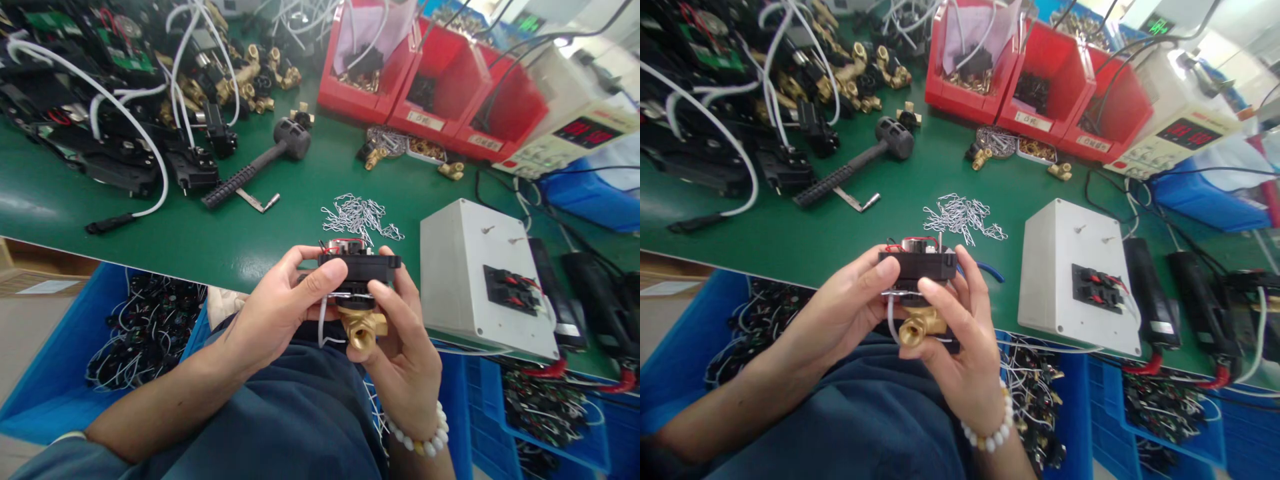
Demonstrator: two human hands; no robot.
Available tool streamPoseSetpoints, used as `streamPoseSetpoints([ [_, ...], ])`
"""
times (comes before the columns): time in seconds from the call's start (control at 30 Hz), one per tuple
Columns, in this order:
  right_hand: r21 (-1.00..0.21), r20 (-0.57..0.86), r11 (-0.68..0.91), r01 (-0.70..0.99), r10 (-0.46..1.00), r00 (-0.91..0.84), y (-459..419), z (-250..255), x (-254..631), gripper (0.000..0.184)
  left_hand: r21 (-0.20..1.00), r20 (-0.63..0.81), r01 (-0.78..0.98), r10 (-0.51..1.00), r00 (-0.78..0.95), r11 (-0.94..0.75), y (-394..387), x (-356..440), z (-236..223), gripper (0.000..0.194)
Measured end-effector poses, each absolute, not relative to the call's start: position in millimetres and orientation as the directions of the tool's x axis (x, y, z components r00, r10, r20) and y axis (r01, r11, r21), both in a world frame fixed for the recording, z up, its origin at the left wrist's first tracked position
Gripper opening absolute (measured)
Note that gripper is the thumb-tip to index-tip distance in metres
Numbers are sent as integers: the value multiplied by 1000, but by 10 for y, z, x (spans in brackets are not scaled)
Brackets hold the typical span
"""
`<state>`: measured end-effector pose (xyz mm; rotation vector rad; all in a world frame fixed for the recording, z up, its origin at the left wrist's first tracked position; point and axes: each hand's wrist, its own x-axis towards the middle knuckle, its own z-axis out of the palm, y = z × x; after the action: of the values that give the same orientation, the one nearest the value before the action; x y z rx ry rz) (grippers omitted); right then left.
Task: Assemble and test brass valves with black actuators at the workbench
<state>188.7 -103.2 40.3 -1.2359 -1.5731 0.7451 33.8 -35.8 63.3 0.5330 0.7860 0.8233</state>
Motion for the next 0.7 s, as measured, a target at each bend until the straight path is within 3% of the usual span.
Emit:
streamPoseSetpoints([
  [0.1, -908, 261, 240, 343, 965, 17, -1092, 445, 1982, 73, 697, -384, -436, 810, 442, 569, -353, 311, 638, 63],
  [0.2, -848, 184, 203, 490, 979, -87, -1177, 455, 2147, 39, 721, -369, -436, 831, 416, 538, -337, 281, 653, 64],
  [0.27, -741, 50, 193, 643, 971, -233, -1245, 386, 2265, 25, 725, -363, -442, 838, 408, 529, -326, 264, 663, 64],
  [0.37, -517, -187, 152, 842, 940, -284, -1354, 146, 2422, 28, 715, -360, -456, 838, 410, 530, -318, 250, 672, 62],
  [0.47, -363, -303, 79, 928, 932, -198, -1445, -159, 2548, 28, 700, -363, -463, 830, 424, 543, -316, 247, 669, 62],
  [0.7, -337, -351, 95, 937, 910, -219, -1549, -558, 2672, 26, 696, -360, -461, 823, 439, 551, -308, 244, 662, 65],
])
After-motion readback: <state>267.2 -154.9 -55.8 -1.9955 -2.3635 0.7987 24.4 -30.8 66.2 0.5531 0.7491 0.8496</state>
